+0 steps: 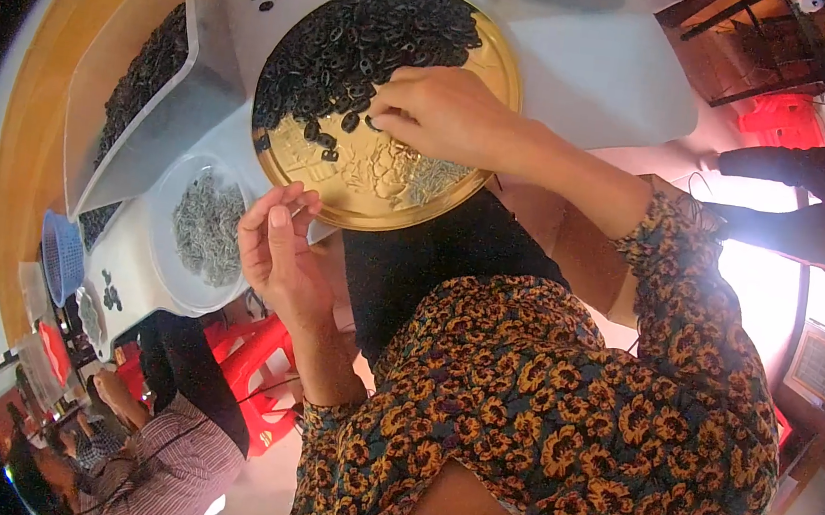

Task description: The person sorts and inspects small black plastic components by hand, picking them from a gold tray and placing them into a plastic bin.

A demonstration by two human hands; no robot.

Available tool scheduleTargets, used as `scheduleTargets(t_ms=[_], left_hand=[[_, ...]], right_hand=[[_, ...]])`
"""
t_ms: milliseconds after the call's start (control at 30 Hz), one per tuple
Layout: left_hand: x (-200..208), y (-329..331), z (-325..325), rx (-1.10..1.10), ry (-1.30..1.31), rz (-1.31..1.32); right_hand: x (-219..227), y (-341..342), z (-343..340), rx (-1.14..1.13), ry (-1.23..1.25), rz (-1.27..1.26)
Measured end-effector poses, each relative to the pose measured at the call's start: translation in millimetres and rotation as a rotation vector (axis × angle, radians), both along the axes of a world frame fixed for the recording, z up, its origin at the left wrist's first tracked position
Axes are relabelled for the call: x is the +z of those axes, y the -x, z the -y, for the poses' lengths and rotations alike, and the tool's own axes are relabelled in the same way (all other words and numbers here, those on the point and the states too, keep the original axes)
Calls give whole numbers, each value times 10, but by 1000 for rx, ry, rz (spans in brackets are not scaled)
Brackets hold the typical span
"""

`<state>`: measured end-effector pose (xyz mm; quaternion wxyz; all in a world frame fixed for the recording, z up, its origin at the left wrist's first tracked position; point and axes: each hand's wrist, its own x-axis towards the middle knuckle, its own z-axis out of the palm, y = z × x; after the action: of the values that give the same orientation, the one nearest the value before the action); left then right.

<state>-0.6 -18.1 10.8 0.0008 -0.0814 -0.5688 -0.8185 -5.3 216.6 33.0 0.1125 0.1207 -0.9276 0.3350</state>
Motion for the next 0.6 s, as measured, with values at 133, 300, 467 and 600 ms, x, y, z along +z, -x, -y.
scheduleTargets(t_ms=[133,300,467,600], left_hand=[[-26,-14,70,8,11,-25],[-12,-44,71,7,-9,-30],[-23,-50,71,17,-13,-16],[-20,-54,87,22,-10,1]], right_hand=[[-114,104,84,-27,-36,-55],[-57,165,243,140,-122,-84],[-175,207,472,157,-211,-87],[-175,214,531,127,-329,-82]])
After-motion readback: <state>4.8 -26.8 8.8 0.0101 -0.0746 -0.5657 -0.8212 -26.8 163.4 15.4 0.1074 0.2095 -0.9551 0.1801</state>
